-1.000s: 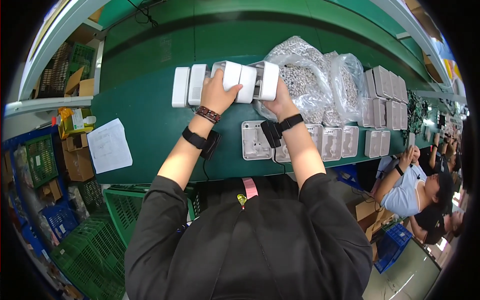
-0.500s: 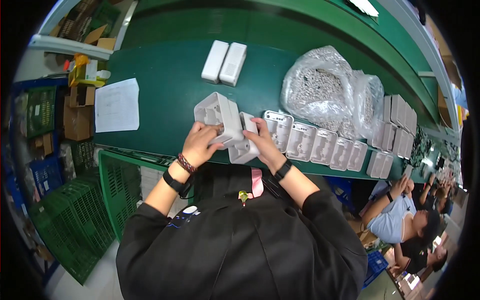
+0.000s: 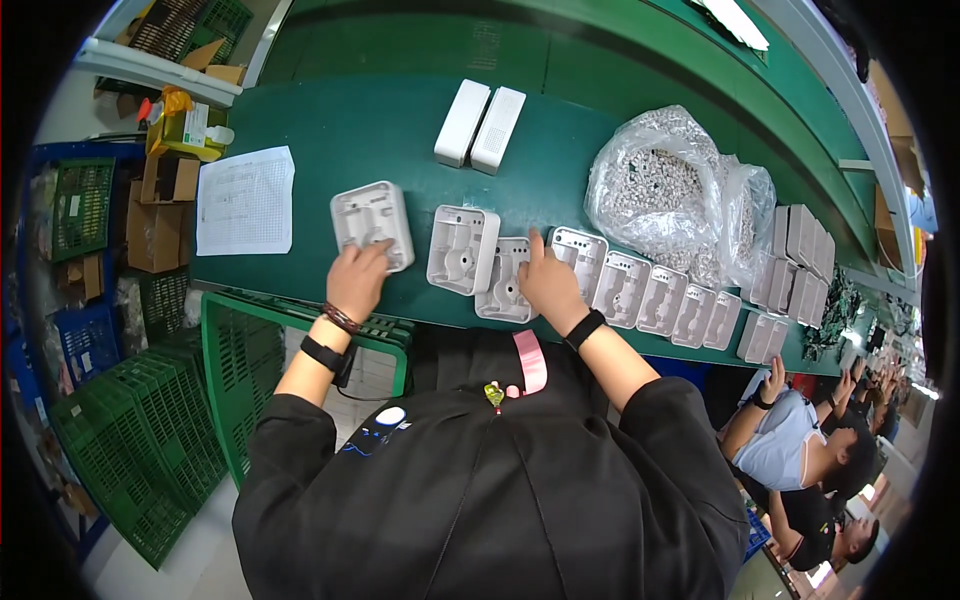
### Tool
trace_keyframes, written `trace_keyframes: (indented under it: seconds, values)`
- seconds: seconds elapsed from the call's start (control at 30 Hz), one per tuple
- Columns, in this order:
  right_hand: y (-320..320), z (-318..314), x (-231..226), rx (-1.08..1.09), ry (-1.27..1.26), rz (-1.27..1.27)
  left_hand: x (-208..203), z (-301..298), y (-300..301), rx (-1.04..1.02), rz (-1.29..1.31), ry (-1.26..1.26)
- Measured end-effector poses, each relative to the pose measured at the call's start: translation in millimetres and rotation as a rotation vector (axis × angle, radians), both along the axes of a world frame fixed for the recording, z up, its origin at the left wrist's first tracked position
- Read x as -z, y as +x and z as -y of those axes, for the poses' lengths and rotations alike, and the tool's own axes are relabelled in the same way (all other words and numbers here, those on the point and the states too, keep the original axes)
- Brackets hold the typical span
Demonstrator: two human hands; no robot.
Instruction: The person removes white plastic housings from a green crate and places them on a table. They then take small white components from a plastic bag and press them into the housings by hand before returning the housings to the crate.
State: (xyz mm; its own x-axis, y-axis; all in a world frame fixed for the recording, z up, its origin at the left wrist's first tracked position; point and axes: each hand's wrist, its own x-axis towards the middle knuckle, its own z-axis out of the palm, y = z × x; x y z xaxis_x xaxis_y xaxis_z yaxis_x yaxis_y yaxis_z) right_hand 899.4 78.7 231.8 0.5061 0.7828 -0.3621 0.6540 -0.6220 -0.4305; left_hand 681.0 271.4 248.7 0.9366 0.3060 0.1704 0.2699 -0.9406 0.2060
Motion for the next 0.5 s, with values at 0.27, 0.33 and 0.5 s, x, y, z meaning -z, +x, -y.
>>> trace_keyframes:
  seconds: [0.27,0.33,0.5]
  values:
    - [13,-19,28,-0.041,-0.085,0.050,16,-26,-5,-0.113,-0.277,-0.024]
    - [11,-22,39,-0.039,-0.075,0.173,7,-14,15,-0.302,-0.200,-0.070]
    - [20,-28,23,-0.186,-0.163,0.347,43,19,55,-0.458,-0.073,-0.043]
